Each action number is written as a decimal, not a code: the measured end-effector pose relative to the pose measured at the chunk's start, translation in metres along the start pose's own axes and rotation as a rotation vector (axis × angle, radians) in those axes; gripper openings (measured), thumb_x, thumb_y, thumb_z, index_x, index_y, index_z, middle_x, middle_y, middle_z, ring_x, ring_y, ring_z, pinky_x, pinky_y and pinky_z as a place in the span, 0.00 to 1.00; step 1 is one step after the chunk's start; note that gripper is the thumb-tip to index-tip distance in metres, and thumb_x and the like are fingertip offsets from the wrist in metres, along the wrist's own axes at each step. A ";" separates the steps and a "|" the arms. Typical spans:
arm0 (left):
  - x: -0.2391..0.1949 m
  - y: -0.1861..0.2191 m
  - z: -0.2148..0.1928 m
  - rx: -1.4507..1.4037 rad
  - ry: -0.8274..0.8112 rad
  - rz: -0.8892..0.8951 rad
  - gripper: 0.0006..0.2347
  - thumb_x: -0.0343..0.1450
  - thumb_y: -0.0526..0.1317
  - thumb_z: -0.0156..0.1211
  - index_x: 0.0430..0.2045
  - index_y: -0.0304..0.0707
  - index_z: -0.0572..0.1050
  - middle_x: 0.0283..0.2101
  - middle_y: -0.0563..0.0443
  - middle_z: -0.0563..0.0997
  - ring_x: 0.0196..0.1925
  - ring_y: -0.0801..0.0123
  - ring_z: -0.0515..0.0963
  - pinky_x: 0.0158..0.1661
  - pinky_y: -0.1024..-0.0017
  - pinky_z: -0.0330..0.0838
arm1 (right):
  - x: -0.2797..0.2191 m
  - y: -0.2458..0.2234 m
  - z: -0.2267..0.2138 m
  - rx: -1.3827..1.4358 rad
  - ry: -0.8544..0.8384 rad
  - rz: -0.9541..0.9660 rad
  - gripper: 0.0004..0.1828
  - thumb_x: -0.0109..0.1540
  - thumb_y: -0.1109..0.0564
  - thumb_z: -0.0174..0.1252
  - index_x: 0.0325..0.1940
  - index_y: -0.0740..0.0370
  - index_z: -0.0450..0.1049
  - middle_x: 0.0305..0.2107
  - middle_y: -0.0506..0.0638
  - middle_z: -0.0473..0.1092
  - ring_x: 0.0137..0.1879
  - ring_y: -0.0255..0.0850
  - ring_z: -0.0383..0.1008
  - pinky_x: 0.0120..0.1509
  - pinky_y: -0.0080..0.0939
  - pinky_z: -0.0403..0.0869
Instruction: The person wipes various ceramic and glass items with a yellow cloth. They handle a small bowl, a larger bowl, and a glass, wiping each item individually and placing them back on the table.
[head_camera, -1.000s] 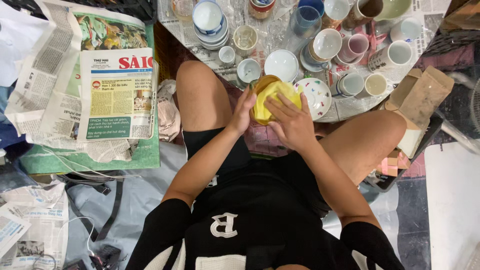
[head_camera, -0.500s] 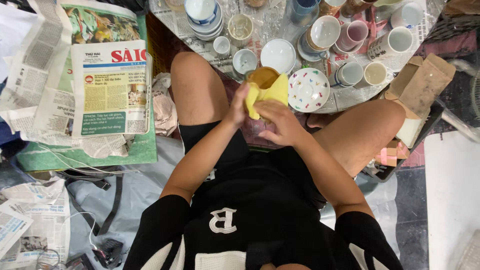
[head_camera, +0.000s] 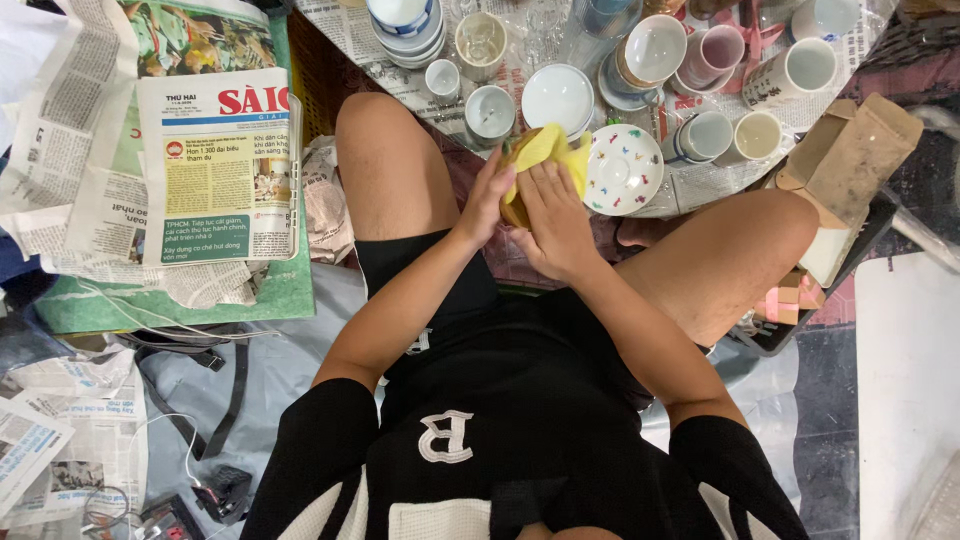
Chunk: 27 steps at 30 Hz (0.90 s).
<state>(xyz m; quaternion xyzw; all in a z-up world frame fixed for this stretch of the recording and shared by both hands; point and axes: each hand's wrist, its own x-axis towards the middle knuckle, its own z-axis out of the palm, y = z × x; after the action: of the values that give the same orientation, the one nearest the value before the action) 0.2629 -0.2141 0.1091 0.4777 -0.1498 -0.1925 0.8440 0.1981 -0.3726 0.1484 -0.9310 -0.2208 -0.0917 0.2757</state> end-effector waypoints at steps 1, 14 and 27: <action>0.002 -0.002 0.001 0.003 -0.002 0.006 0.32 0.75 0.53 0.52 0.70 0.28 0.57 0.67 0.38 0.69 0.69 0.58 0.70 0.69 0.63 0.61 | -0.003 0.002 0.006 0.061 0.025 -0.025 0.43 0.70 0.32 0.40 0.75 0.72 0.56 0.68 0.73 0.57 0.76 0.69 0.55 0.81 0.64 0.52; -0.006 0.002 -0.020 -0.378 0.087 -0.044 0.26 0.79 0.53 0.44 0.67 0.32 0.59 0.61 0.38 0.73 0.61 0.56 0.75 0.61 0.58 0.70 | 0.011 -0.018 -0.024 0.087 -0.043 -0.073 0.31 0.63 0.36 0.58 0.61 0.57 0.74 0.57 0.53 0.73 0.65 0.53 0.74 0.76 0.60 0.64; -0.007 0.000 -0.017 0.020 0.037 0.017 0.30 0.77 0.51 0.51 0.69 0.29 0.56 0.67 0.38 0.68 0.71 0.58 0.68 0.70 0.62 0.61 | 0.013 -0.014 -0.001 -0.012 -0.066 -0.009 0.43 0.68 0.33 0.45 0.75 0.70 0.59 0.69 0.68 0.60 0.78 0.65 0.53 0.82 0.68 0.47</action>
<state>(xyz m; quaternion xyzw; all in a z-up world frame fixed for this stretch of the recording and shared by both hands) 0.2645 -0.1978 0.0998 0.4885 -0.1399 -0.1750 0.8433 0.2029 -0.3580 0.1601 -0.9341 -0.2335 -0.0635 0.2624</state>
